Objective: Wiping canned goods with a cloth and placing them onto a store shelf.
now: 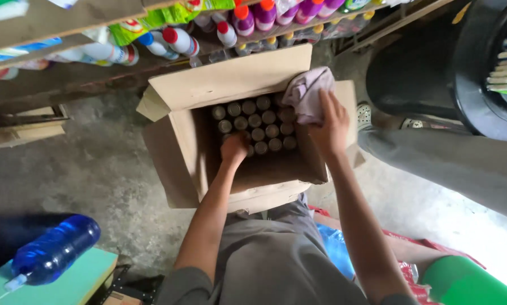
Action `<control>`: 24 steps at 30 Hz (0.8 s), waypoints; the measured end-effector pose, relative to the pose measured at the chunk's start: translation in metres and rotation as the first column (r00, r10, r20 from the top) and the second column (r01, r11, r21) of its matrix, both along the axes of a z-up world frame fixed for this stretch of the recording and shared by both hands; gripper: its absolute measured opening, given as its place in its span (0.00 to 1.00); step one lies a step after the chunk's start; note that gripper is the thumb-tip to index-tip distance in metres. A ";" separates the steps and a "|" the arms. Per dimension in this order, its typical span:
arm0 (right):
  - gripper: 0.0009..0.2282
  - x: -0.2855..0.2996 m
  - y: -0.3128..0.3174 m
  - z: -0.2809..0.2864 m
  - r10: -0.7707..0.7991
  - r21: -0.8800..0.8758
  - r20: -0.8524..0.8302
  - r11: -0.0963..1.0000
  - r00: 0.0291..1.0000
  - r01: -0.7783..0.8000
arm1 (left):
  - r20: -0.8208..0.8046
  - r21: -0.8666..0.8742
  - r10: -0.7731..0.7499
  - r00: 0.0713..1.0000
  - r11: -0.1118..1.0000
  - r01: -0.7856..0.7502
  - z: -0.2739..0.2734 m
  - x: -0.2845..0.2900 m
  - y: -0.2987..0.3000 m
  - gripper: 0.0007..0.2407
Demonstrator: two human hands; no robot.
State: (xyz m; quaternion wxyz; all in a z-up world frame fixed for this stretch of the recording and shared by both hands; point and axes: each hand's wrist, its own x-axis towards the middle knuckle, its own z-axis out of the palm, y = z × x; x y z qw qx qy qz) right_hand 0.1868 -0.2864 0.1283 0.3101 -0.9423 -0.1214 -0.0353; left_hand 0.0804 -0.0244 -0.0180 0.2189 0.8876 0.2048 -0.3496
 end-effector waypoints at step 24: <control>0.19 -0.146 -0.164 0.053 -0.020 0.648 -0.713 0.363 0.701 0.670 | 0.460 -0.422 0.234 0.856 0.906 -0.020 0.067 0.061 -0.062 0.20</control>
